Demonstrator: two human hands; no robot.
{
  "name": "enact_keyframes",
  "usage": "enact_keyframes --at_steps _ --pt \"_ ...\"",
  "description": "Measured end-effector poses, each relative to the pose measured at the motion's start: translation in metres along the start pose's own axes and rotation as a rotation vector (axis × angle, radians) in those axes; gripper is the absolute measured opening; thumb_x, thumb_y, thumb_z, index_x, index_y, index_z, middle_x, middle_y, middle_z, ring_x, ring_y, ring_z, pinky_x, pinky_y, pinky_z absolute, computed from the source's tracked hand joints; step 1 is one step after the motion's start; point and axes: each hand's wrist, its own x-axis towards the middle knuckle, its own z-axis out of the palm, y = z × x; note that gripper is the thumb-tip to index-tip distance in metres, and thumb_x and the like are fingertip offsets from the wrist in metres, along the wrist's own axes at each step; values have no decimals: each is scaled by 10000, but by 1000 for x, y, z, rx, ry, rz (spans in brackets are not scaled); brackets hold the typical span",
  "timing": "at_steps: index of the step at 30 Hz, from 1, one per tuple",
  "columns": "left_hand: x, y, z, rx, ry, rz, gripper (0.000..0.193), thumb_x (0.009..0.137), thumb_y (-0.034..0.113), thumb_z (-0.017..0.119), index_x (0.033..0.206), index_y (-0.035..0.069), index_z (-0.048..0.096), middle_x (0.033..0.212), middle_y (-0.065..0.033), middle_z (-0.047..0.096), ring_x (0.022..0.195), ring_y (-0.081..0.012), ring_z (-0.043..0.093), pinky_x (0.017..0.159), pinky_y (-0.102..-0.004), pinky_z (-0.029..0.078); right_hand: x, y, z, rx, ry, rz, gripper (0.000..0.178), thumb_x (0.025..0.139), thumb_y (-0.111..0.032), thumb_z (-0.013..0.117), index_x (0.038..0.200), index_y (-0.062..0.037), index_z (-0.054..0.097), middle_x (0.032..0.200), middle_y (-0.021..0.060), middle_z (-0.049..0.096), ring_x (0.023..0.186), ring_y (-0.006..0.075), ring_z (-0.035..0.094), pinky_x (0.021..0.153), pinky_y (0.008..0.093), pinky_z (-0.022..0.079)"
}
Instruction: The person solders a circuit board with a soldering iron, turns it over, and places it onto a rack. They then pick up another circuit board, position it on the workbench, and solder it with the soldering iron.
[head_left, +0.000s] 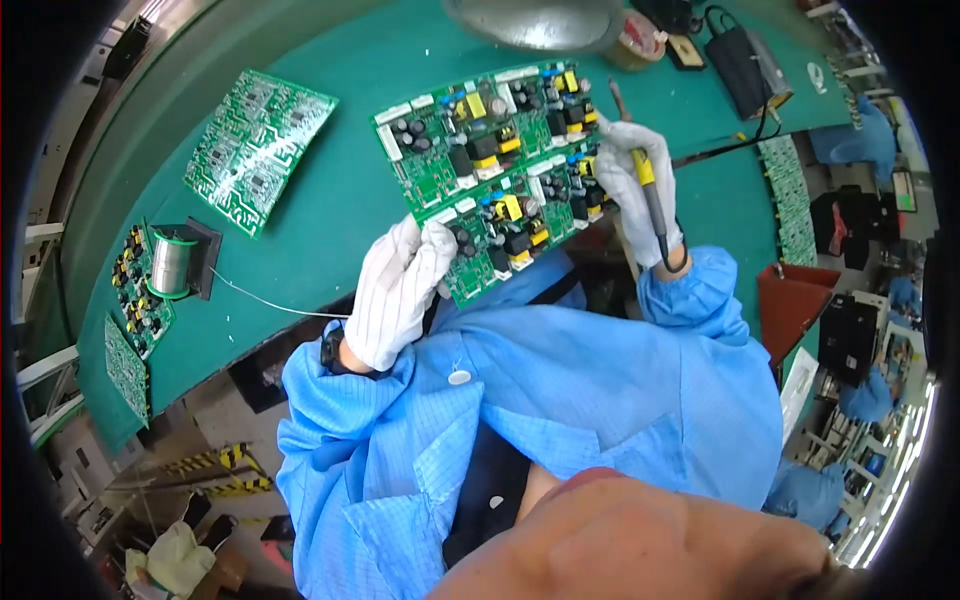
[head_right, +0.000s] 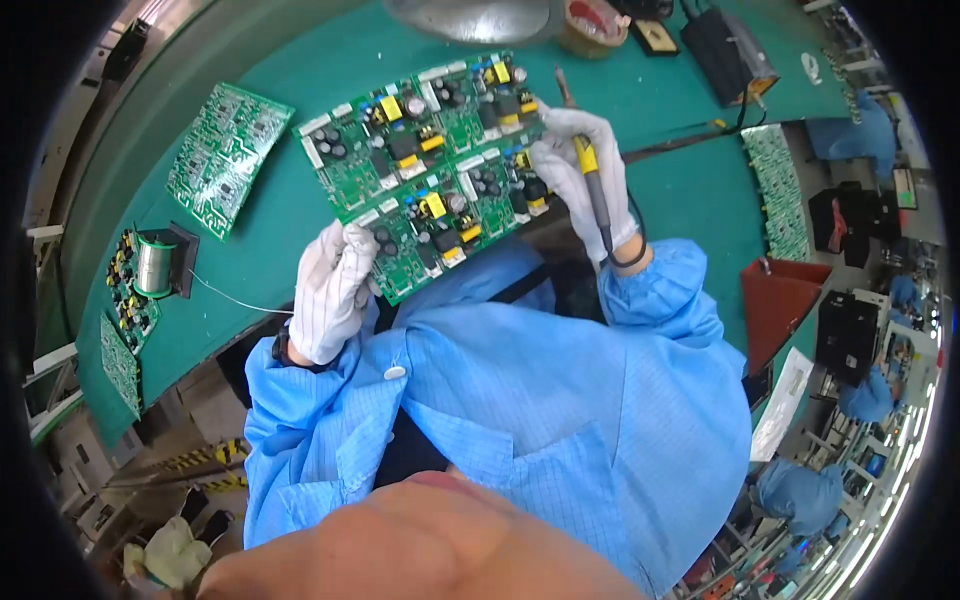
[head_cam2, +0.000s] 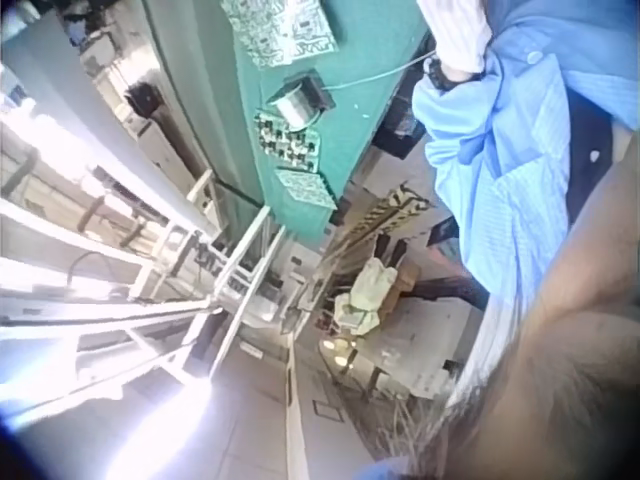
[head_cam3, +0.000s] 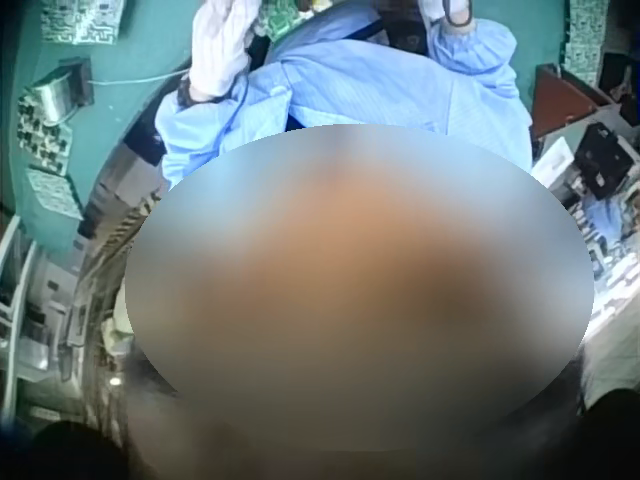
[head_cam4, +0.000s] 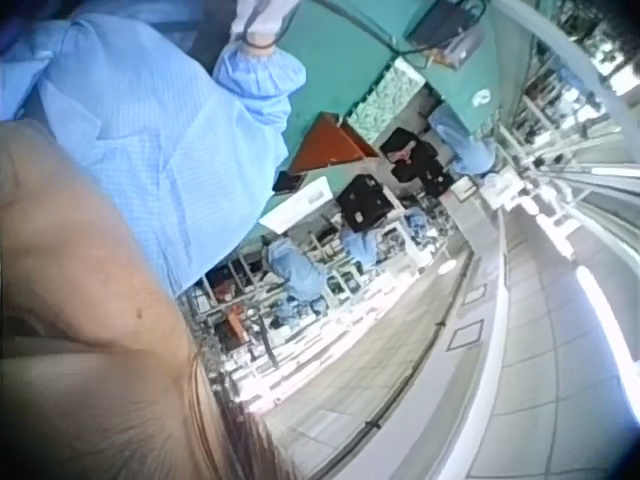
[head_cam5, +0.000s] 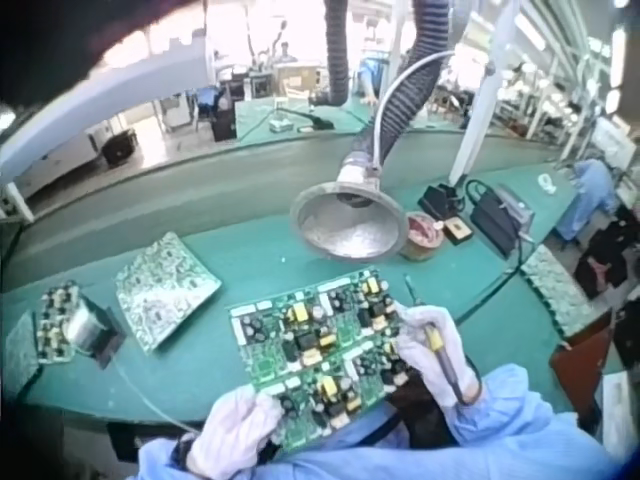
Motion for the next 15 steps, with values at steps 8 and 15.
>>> enact_keyframes --at_steps 8,15 --pt "16 4 8 -40 10 72 327 938 37 515 1262 -3 537 1057 -169 600 855 -313 574 736 -421 483 15 -2 5 -72 15 34 389 942 -37 595 1302 24 461 1205 114 574 953 108 555 866 238 498" --pt "34 1 20 -820 -30 -290 862 983 727 93 873 25 583 607 -60 556 486 -103 408 491 -247 372 18 5 7 -221 81 157 358 1002 -169 593 1295 21 511 1264 142 623 1094 142 582 997 288 467"
